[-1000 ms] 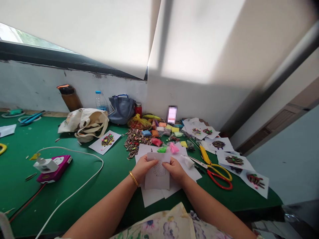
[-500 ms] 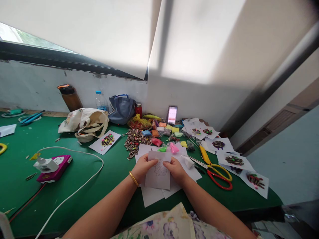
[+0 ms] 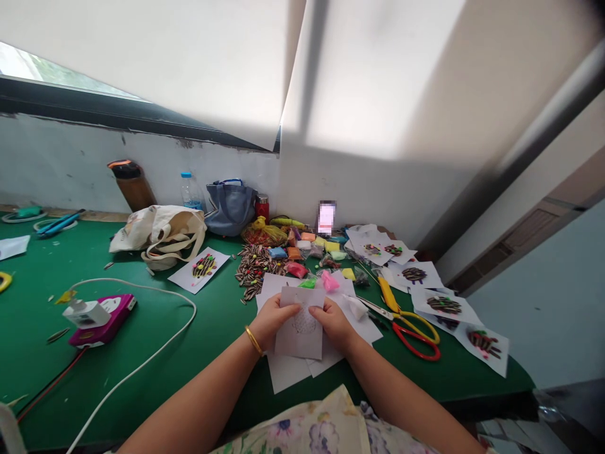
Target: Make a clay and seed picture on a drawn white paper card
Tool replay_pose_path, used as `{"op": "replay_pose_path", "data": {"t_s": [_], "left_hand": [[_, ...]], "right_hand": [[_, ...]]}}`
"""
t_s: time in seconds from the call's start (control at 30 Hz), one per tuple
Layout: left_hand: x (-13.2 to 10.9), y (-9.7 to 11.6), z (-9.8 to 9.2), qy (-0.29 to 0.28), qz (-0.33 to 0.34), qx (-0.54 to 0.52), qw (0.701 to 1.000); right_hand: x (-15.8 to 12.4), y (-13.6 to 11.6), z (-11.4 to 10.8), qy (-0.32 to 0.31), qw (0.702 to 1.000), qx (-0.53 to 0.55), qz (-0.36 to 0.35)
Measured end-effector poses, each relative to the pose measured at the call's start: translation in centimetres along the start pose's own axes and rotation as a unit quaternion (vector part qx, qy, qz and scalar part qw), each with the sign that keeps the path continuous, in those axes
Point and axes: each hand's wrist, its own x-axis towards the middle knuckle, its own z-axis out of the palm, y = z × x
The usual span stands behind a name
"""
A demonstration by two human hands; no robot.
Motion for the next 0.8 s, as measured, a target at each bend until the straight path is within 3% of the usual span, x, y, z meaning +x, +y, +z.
{"op": "replay_pose_path", "data": {"t_s": [0.8], "left_hand": [[0.19, -0.3, -0.02, 0.009, 0.023, 0.036, 0.999]], "right_hand": [[-0.04, -0.2, 0.19, -0.004, 0.999, -0.05, -0.007]]}}
